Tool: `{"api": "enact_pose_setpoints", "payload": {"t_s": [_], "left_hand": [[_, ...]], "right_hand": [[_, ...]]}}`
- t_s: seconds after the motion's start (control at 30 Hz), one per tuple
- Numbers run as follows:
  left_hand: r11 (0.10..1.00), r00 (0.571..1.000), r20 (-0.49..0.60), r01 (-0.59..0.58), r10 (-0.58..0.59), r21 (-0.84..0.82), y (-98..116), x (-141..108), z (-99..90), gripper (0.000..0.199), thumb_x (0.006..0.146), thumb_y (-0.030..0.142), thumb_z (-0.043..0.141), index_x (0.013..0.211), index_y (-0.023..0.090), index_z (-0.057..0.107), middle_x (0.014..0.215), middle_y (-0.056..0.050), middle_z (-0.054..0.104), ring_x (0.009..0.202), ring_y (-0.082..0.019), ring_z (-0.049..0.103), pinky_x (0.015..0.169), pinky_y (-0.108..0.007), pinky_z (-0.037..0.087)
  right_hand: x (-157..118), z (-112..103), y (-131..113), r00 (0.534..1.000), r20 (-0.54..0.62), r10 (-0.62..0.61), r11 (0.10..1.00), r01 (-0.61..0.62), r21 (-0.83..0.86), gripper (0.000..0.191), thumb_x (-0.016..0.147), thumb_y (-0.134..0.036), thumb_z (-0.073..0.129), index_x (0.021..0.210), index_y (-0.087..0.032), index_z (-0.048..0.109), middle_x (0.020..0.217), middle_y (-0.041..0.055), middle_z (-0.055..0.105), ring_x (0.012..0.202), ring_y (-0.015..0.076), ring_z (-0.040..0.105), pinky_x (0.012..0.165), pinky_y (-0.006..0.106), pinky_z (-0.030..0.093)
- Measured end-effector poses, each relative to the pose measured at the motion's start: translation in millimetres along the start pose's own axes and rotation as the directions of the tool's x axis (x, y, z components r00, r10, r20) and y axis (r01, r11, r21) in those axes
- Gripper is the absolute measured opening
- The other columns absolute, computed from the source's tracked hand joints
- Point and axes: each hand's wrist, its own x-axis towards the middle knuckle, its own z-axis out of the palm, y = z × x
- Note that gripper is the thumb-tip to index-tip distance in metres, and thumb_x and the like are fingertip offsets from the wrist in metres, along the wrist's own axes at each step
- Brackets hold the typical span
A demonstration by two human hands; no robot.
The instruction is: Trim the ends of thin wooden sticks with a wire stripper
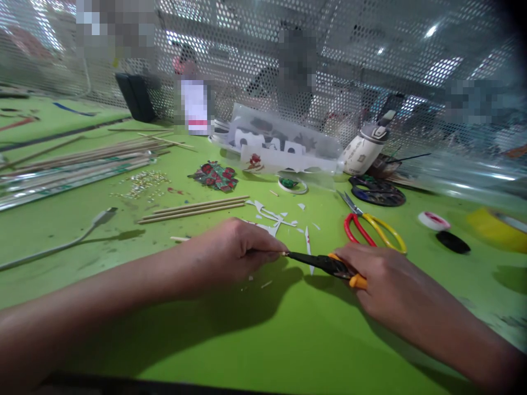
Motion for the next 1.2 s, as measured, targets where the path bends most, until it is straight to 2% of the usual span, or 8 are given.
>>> {"api": "enact_pose_setpoints", "payload": {"t_s": [0.4, 0.53, 0.77, 0.87, 0.97, 1.2], "left_hand": [[0.997, 0.998, 0.042, 0.038, -0.041, 0.07, 1.3, 0.9, 2.3, 0.025, 0.089, 0.011, 0.048, 0.074, 0.015, 0.068, 0.059, 0.004, 0.055, 0.054, -0.006, 0.047, 0.051, -0.016, 0.031], [0.992, 0.992, 0.088, 0.087, -0.095, 0.086, 0.0, 0.0, 3.7, 0.027, 0.09, 0.016, 0.046, 0.072, 0.016, 0.066, 0.056, 0.003, 0.053, 0.052, -0.007, 0.045, 0.049, -0.018, 0.029], [0.983, 0.984, 0.101, 0.13, -0.144, 0.133, -0.7, -3.5, 6.9, 0.027, 0.091, 0.02, 0.046, 0.072, 0.016, 0.064, 0.057, 0.003, 0.053, 0.051, -0.008, 0.044, 0.048, -0.019, 0.029], [0.983, 0.98, 0.117, 0.146, -0.159, 0.113, -1.2, -4.3, 6.4, 0.031, 0.095, 0.02, 0.04, 0.076, 0.016, 0.065, 0.061, 0.002, 0.058, 0.054, -0.008, 0.048, 0.051, -0.019, 0.033], [0.98, 0.978, 0.109, 0.164, -0.177, 0.115, -3.8, -4.4, 5.9, 0.032, 0.094, 0.023, 0.042, 0.072, 0.016, 0.064, 0.059, 0.001, 0.06, 0.05, -0.008, 0.047, 0.049, -0.019, 0.032], [0.98, 0.987, 0.113, 0.094, -0.115, 0.177, -1.9, -4.7, 3.9, 0.024, 0.082, 0.006, 0.045, 0.071, 0.016, 0.065, 0.061, 0.001, 0.062, 0.051, -0.008, 0.051, 0.051, -0.019, 0.035]], "right_hand": [[1.0, 1.7, -3.8, 0.995, 0.08, 0.058, 0.995, -0.051, -0.088, 0.03, 0.074, 0.005, 0.046, 0.08, -0.019, 0.063, 0.078, 0.0041, 0.064, 0.071, 0.0187, 0.06, 0.061, 0.028, 0.035], [0.6, 3.9, -4.7, 0.997, 0.061, 0.049, 0.994, -0.042, -0.101, 0.03, 0.077, 0.003, 0.044, 0.08, -0.02, 0.063, 0.078, 0.004, 0.064, 0.069, 0.0191, 0.059, 0.06, 0.029, 0.032], [-3.0, 8.7, -5.6, 1.0, -0.023, -0.009, 0.986, 0.005, -0.164, 0.027, 0.073, 0.003, 0.047, 0.077, -0.019, 0.062, 0.073, 0.0035, 0.06, 0.064, 0.0185, 0.055, 0.058, 0.029, 0.028], [-3.4, 8.7, -4.3, 1.0, -0.015, -0.011, 0.988, 0.009, -0.156, 0.029, 0.073, 0.005, 0.047, 0.078, -0.019, 0.062, 0.074, 0.0033, 0.061, 0.066, 0.0179, 0.056, 0.059, 0.029, 0.029], [-3.3, 8.0, -2.7, 1.0, 0.003, -0.007, 0.99, 0.007, -0.142, 0.03, 0.073, 0.005, 0.047, 0.08, -0.019, 0.063, 0.076, 0.0035, 0.063, 0.068, 0.0186, 0.058, 0.06, 0.029, 0.031], [-0.2, 5.2, -4.2, 0.999, 0.046, 0.018, 0.992, -0.012, -0.126, 0.029, 0.075, 0.003, 0.047, 0.081, -0.02, 0.064, 0.076, 0.0034, 0.064, 0.067, 0.02, 0.059, 0.059, 0.029, 0.031]]}}
